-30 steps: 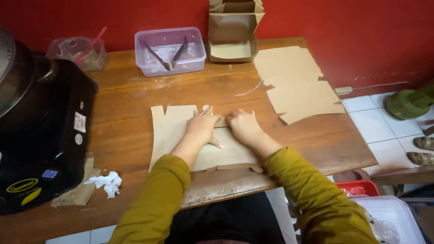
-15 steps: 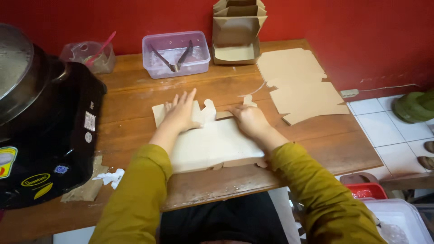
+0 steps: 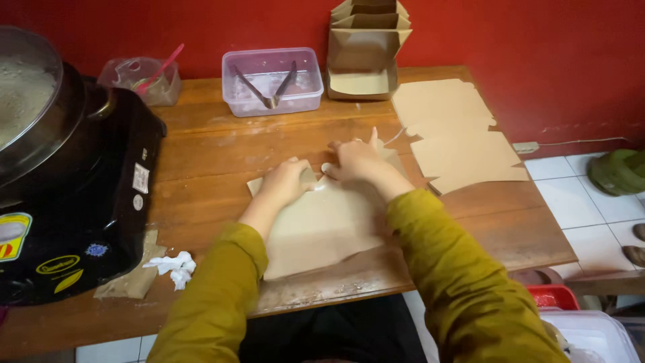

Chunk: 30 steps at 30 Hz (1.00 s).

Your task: The person assembles flat cardboard pieces into small paper boxes. They fold the sides and tuck the flaps to form the box shape, then place the finished boxes into a stack on the table.

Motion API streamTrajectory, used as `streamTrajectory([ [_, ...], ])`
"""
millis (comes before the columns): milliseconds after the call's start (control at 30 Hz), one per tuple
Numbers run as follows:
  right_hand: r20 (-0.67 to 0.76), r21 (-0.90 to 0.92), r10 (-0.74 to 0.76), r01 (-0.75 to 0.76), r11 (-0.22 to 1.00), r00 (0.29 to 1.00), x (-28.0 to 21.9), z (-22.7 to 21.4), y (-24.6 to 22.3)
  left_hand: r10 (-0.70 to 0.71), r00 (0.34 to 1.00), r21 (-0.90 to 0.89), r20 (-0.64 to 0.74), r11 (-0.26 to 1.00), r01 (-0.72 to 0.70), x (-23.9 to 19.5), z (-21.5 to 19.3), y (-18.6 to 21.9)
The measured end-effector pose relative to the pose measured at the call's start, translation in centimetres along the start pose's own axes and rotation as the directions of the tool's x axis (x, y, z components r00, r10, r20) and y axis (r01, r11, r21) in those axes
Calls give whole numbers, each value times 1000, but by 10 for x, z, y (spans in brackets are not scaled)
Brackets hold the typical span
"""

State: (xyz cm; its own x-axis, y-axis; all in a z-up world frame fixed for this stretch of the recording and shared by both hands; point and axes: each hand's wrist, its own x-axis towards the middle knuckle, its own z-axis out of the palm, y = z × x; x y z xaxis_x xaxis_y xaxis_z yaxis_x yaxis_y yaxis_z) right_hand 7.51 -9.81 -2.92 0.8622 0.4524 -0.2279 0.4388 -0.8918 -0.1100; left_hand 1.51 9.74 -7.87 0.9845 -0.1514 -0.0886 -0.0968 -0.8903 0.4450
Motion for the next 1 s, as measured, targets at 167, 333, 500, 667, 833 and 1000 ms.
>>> streamTrajectory([
  [167, 135, -233, -4, 36, 972, 991, -18, -38, -35, -2, 1000, -9, 4, 1000, 2, -3, -4, -2],
  [333, 274, -40, -146, 163, 986, 951, -21, -52, -41, -18, 1000, -24, -1, 1000, 18, -2, -9, 2],
  [500, 180, 35, -112, 107, 994, 977, 40, 26, -2, -53, 998, -129, 15, 990, 54, -5, -17, 4],
  [667, -17, -61, -177, 176, 983, 984, 36, 64, 9, -95, 994, -42, 51, 994, 97, 15, 2, -8],
  [833, -276, -184, -353, 312, 932, 894, -4, 69, 0, -95, 992, -4, 80, 995, 95, 23, 7, -12],
  [1000, -418, -253, -417, 338, 906, 807, -30, 86, -4, -81, 990, -65, 113, 994, 89, 10, -12, 1],
])
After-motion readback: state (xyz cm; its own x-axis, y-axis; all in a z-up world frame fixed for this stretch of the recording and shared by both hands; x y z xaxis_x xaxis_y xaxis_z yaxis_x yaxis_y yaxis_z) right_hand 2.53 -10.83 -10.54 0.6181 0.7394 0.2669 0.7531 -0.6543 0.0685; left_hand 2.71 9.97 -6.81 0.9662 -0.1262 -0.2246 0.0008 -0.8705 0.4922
